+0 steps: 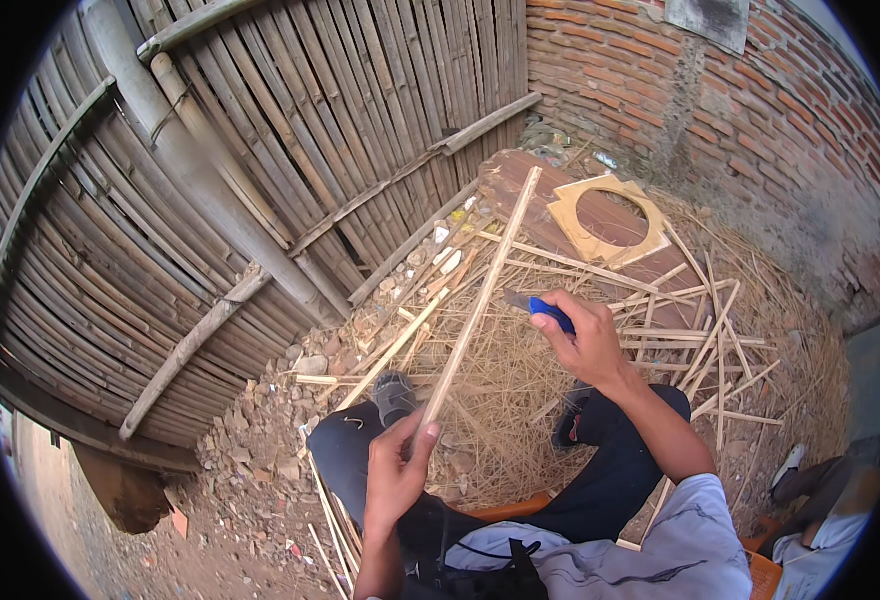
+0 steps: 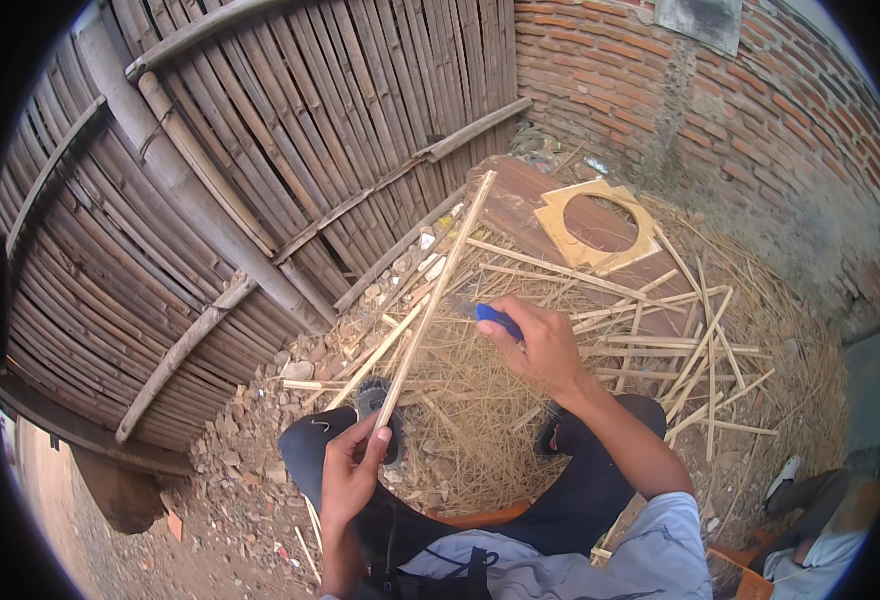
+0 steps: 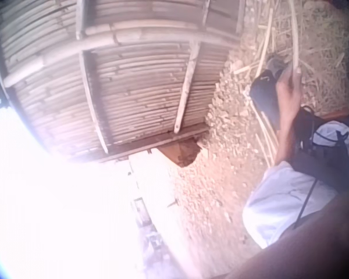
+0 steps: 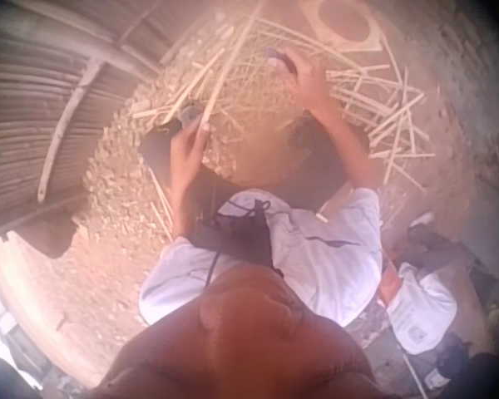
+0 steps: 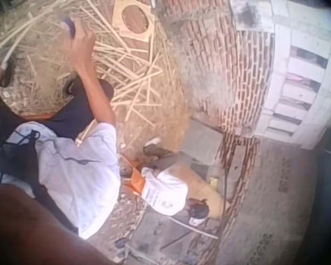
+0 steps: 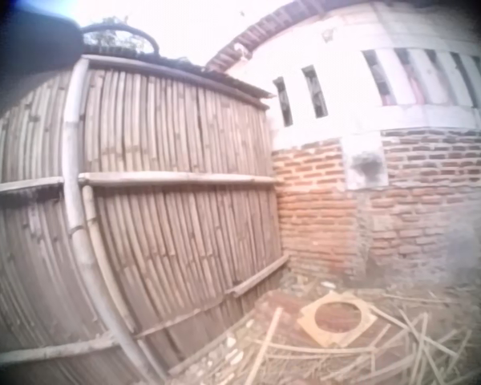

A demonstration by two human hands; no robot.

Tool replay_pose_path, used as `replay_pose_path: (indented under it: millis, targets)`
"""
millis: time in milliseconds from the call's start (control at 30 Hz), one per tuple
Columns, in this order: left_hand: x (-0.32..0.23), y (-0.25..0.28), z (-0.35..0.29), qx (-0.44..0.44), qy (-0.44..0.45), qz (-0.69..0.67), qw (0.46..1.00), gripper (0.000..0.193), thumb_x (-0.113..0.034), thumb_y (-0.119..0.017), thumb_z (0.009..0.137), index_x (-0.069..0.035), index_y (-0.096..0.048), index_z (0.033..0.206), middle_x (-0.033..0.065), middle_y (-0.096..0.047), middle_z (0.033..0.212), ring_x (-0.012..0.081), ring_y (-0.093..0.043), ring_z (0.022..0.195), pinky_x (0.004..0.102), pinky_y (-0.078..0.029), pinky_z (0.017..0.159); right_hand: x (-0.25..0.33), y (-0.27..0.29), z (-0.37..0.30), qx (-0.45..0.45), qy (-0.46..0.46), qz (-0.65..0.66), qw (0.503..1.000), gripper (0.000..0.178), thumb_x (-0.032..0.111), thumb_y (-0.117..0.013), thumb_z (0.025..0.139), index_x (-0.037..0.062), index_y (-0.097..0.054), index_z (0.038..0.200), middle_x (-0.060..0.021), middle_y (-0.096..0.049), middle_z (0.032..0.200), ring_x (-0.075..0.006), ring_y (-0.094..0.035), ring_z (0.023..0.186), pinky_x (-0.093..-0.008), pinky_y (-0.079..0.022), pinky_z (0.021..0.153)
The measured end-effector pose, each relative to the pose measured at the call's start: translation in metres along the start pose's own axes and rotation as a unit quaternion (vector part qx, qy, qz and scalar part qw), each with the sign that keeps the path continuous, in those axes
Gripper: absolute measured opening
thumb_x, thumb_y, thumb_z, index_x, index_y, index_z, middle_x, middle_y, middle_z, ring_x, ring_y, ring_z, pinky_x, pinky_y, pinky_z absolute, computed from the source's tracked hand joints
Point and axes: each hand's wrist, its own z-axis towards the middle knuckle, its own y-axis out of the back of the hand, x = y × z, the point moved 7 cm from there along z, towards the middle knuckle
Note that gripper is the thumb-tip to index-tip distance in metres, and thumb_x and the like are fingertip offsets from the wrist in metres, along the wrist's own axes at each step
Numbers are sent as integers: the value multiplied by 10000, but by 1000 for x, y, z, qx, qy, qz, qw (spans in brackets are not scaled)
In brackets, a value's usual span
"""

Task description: The person sits on the ground and uses a blue utility knife to shave and smooth a long, thin strip of bamboo. They hold the bamboo with their left hand and scrape the surface with the knife in their right hand, rotating the strip to work on different sides.

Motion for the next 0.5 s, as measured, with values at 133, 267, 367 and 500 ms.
replay_pose_path:
  millis: [133,267,367,500]
  targets:
    - [-18,-15,12,-17,-14,-14,1000,319,-136,-756,1059,39,-751,1327,101,-793,946,74,-632,814,292,-531,726,29,-24,-19,11,118,2,993,293,324,-794,1018,48,-755,1108,-137,-795,954,-287,-783,741,-382,-603,621]
    - [-28,-22,15,-32,-21,-30,999,303,-121,-788,1033,38,-767,1289,142,-816,980,96,-693,836,306,-561,755,46,-32,-25,34,156,10,987,306,313,-834,979,33,-757,1076,-118,-772,900,-282,-766,696,-382,-592,591]
    - [-36,-26,16,-36,-37,-6,999,311,-120,-806,1014,34,-772,1282,170,-819,998,123,-724,845,314,-571,771,50,-34,-29,33,168,12,985,314,309,-849,963,26,-758,1064,-111,-758,860,-276,-754,669,-376,-579,566]
    - [-48,-29,17,-44,-70,24,996,333,-117,-822,995,31,-771,1289,175,-812,999,145,-727,824,319,-565,759,56,-35,-31,21,186,21,982,322,308,-864,948,28,-759,1066,-107,-755,853,-272,-746,653,-371,-570,550]
